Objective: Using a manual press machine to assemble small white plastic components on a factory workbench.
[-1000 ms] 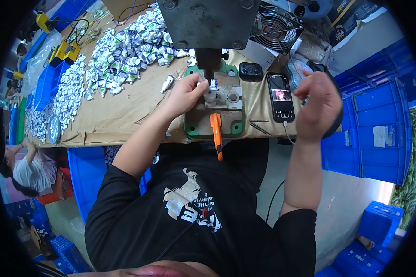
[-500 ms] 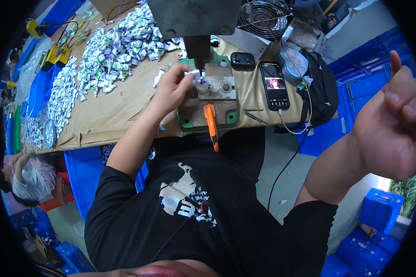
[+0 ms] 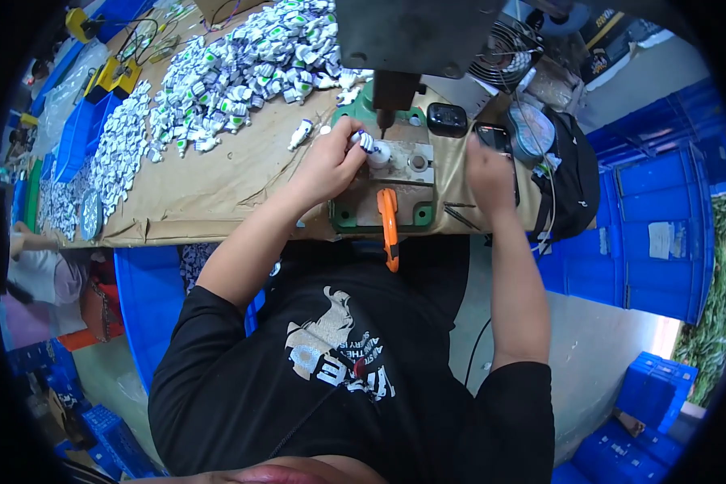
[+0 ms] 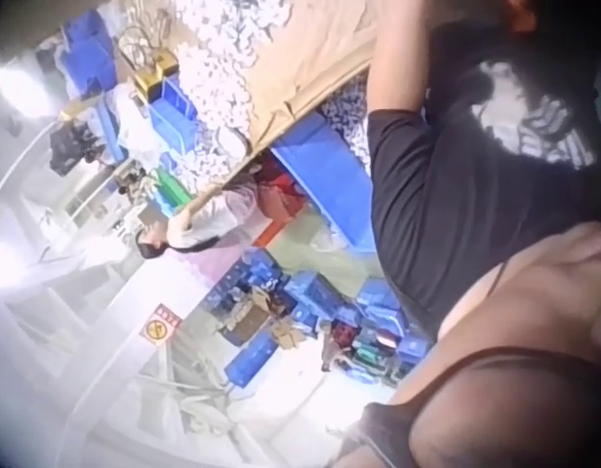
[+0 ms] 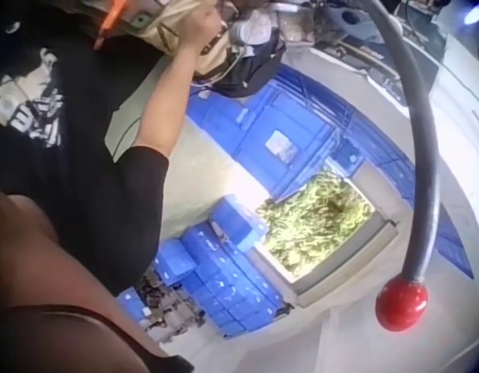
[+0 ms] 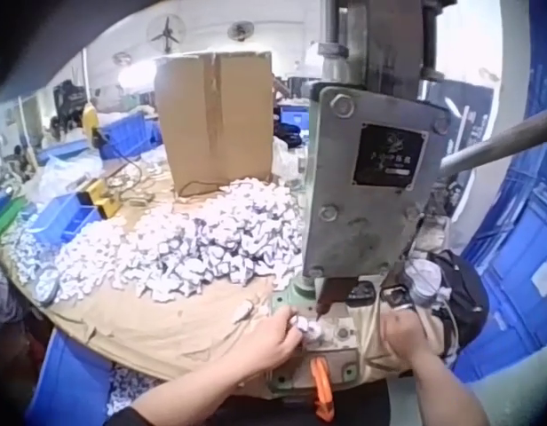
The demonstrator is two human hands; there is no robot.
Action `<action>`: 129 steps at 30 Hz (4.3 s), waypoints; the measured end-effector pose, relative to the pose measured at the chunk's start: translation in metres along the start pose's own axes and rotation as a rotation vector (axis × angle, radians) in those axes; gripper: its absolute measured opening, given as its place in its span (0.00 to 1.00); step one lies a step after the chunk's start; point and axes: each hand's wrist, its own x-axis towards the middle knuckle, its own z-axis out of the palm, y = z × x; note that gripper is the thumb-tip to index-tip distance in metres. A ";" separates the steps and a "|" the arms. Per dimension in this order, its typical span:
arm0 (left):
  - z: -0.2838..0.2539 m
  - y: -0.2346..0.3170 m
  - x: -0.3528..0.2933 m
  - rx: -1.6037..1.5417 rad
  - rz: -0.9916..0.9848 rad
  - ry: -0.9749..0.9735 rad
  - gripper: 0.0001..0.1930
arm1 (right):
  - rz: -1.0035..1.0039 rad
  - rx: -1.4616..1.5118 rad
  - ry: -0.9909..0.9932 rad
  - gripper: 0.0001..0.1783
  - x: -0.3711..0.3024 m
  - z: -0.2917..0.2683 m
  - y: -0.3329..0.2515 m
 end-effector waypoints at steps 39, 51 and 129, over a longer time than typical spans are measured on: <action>0.003 0.007 0.004 0.231 0.120 -0.023 0.13 | 0.736 -0.292 -0.559 0.47 0.020 -0.046 -0.009; 0.003 0.009 0.004 0.305 0.149 -0.013 0.12 | 0.737 0.231 -0.193 0.18 -0.025 -0.043 0.049; -0.080 0.174 -0.076 -1.357 0.825 -0.829 0.05 | 0.442 0.394 0.017 0.41 -0.067 -0.046 0.060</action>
